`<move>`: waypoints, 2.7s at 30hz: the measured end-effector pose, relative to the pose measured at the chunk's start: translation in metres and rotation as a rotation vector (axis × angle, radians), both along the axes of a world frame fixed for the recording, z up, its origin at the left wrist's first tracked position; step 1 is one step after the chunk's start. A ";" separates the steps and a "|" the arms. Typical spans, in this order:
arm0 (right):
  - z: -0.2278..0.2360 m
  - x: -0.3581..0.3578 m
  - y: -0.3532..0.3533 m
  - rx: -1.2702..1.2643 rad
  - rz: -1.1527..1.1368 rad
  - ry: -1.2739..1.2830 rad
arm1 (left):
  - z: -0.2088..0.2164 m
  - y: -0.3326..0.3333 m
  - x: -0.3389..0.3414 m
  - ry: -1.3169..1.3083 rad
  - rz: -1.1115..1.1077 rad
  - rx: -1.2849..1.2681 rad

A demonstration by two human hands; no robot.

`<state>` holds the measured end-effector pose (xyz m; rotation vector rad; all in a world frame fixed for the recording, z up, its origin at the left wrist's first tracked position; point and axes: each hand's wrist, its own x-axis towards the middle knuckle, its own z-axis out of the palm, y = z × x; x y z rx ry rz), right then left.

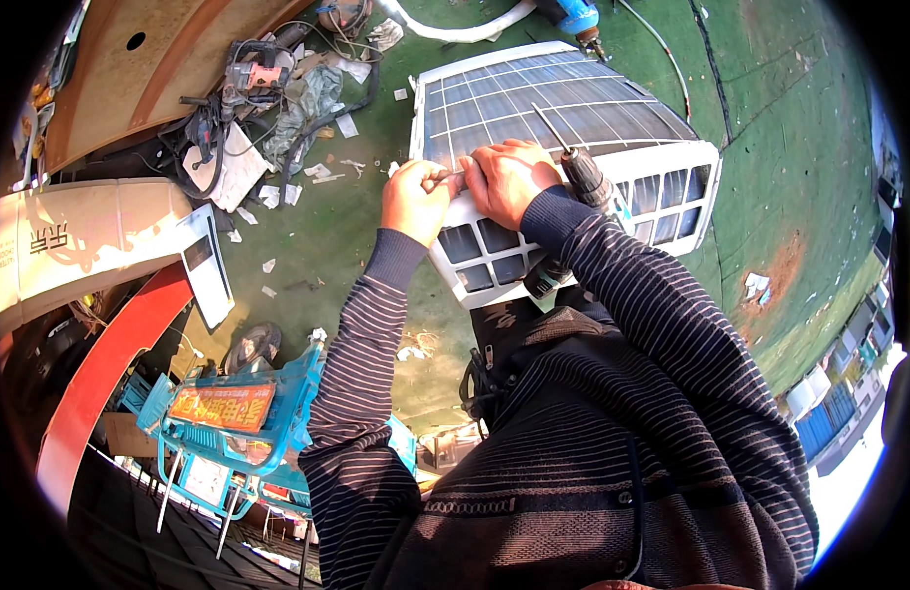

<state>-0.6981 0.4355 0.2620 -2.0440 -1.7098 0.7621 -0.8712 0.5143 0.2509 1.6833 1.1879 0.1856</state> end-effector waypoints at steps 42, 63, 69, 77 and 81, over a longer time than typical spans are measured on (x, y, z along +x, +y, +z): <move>0.005 -0.002 0.002 -0.103 -0.010 -0.016 | -0.006 -0.003 -0.009 -0.036 -0.217 0.226; 0.005 -0.007 0.002 -0.137 0.002 -0.036 | -0.014 -0.021 -0.010 -0.071 -0.117 0.533; 0.003 -0.007 0.000 -0.094 -0.018 -0.056 | -0.016 -0.020 -0.009 -0.100 -0.127 0.517; 0.045 -0.006 -0.017 0.154 0.018 -0.079 | -0.012 -0.021 -0.003 -0.096 -0.109 0.522; 0.107 0.010 -0.104 0.053 -0.010 0.277 | -0.011 -0.024 -0.009 -0.093 -0.104 0.487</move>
